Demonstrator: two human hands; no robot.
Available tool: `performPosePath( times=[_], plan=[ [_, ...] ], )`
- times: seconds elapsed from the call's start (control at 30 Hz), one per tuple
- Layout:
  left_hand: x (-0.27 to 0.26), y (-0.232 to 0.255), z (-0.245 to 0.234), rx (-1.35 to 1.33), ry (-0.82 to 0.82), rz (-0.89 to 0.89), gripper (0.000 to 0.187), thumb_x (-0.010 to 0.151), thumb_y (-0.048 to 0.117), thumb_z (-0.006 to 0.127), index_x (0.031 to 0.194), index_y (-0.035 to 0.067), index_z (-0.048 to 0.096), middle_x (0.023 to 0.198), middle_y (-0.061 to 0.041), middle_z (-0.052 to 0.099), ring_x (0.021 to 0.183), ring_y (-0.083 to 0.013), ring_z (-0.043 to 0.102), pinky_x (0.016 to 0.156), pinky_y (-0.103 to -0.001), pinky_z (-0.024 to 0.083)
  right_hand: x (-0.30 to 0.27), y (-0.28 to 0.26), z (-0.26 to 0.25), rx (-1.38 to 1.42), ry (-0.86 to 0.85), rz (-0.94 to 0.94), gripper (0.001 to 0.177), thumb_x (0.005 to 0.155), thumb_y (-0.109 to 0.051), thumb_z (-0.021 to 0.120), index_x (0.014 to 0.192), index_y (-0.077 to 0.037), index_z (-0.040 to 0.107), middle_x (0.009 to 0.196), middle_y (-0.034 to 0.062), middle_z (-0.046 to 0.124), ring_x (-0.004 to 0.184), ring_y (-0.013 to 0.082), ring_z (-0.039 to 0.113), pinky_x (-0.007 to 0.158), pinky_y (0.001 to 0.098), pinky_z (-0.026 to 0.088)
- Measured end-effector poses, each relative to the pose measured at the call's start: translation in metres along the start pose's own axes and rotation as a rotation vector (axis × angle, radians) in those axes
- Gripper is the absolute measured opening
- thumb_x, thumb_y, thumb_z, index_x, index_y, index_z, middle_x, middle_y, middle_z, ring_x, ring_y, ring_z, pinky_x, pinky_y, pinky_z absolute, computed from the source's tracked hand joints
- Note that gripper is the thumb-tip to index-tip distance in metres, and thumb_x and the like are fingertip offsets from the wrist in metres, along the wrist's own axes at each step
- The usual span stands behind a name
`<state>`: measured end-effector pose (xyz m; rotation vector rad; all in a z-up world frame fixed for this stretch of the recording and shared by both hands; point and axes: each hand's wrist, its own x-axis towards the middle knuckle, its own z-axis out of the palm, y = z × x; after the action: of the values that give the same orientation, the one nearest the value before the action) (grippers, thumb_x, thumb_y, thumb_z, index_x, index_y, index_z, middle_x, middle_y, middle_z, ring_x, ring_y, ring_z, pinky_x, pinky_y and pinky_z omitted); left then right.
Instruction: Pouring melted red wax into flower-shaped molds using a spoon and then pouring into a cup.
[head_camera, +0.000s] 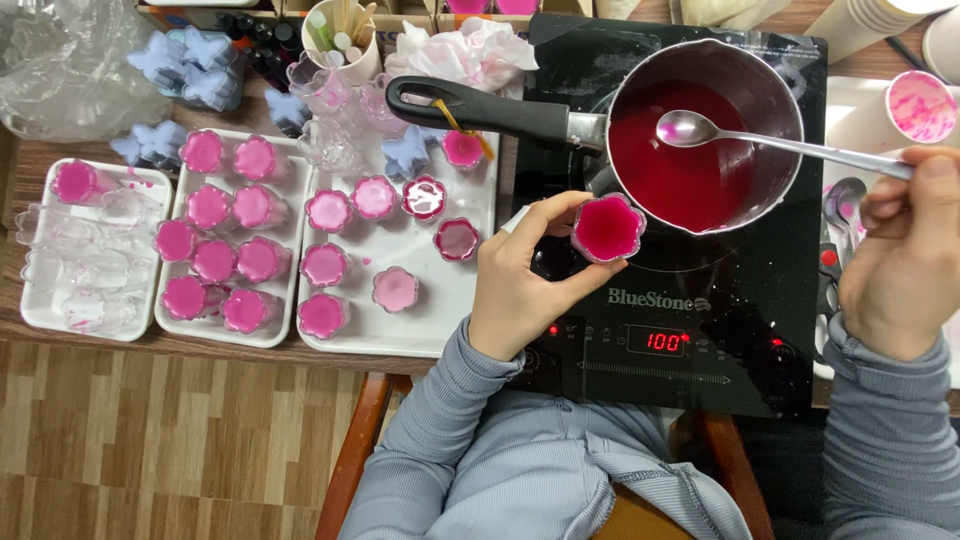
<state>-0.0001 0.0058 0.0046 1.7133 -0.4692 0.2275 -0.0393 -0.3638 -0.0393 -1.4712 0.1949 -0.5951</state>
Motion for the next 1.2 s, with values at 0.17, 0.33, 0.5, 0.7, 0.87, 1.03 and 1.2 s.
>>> performPosePath(
  times=[0.17, 0.33, 0.5, 0.7, 0.87, 1.03, 1.2],
  plan=[
    [-0.001, 0.002, -0.006, 0.021, 0.008, -0.003, 0.057, 0.080, 0.021, 0.092, 0.128, 0.007, 0.065, 0.113, -0.006, 0.076, 0.100, -0.0143, 0.076, 0.093, -0.027, 0.061, -0.007, -0.021, 0.039, -0.213, -0.001, -0.093, 0.015, 0.123, -0.010, 0.055, 0.124, 0.003, 0.061, 0.096, 0.0087, 0.066, 0.081, 0.0097, 0.060, 0.074, 0.0177, 0.045],
    [-0.005, 0.002, -0.012, 0.020, 0.034, -0.008, 0.057, 0.080, 0.021, 0.092, 0.128, 0.007, 0.065, 0.114, -0.006, 0.077, 0.101, -0.0139, 0.076, 0.094, -0.027, 0.061, -0.013, -0.033, 0.061, -0.298, -0.053, -0.114, 0.014, 0.123, -0.010, 0.058, 0.120, 0.003, 0.060, 0.100, 0.0111, 0.071, 0.078, 0.0078, 0.058, 0.073, 0.0155, 0.044],
    [-0.009, 0.001, -0.021, 0.000, 0.051, -0.017, 0.057, 0.081, 0.020, 0.091, 0.130, 0.006, 0.065, 0.118, -0.007, 0.076, 0.104, -0.0151, 0.077, 0.096, -0.028, 0.061, -0.018, -0.052, 0.085, -0.341, -0.042, -0.105, 0.012, 0.121, -0.011, 0.066, 0.120, 0.000, 0.062, 0.093, 0.0032, 0.065, 0.076, 0.0041, 0.058, 0.070, 0.0133, 0.044],
    [-0.015, 0.000, -0.030, -0.022, 0.074, -0.032, 0.057, 0.081, 0.019, 0.091, 0.130, 0.006, 0.065, 0.116, -0.007, 0.077, 0.103, -0.0146, 0.076, 0.096, -0.028, 0.061, -0.027, -0.071, 0.104, -0.426, -0.089, -0.134, 0.013, 0.110, -0.006, 0.067, 0.121, -0.004, 0.061, 0.101, -0.0029, 0.060, 0.086, 0.0015, 0.053, 0.078, 0.0146, 0.041],
    [-0.020, 0.001, -0.036, -0.025, 0.081, -0.023, 0.057, 0.081, 0.019, 0.091, 0.130, 0.006, 0.065, 0.115, -0.007, 0.077, 0.104, -0.0142, 0.076, 0.097, -0.028, 0.061, -0.030, -0.077, 0.096, -0.573, -0.091, -0.139, 0.013, 0.113, -0.005, 0.066, 0.125, -0.004, 0.061, 0.102, -0.0043, 0.056, 0.088, 0.0028, 0.054, 0.081, 0.0158, 0.043],
    [-0.023, 0.000, -0.042, -0.007, 0.101, -0.030, 0.056, 0.081, 0.020, 0.091, 0.129, 0.006, 0.065, 0.112, -0.006, 0.077, 0.101, -0.0144, 0.076, 0.095, -0.028, 0.061, -0.034, -0.073, 0.081, -0.800, -0.097, -0.205, 0.016, 0.118, -0.007, 0.066, 0.133, -0.004, 0.063, 0.102, -0.0029, 0.052, 0.091, 0.0065, 0.051, 0.081, 0.0203, 0.042],
    [-0.028, 0.000, -0.050, 0.015, 0.126, -0.013, 0.056, 0.081, 0.021, 0.092, 0.128, 0.007, 0.065, 0.114, -0.006, 0.077, 0.102, -0.0150, 0.076, 0.094, -0.028, 0.061, -0.050, -0.040, 0.033, -0.926, -0.159, -0.366, 0.027, 0.116, -0.005, 0.050, 0.142, 0.000, 0.055, 0.123, 0.0022, 0.058, 0.102, 0.0082, 0.056, 0.092, 0.0191, 0.046]
  ],
)
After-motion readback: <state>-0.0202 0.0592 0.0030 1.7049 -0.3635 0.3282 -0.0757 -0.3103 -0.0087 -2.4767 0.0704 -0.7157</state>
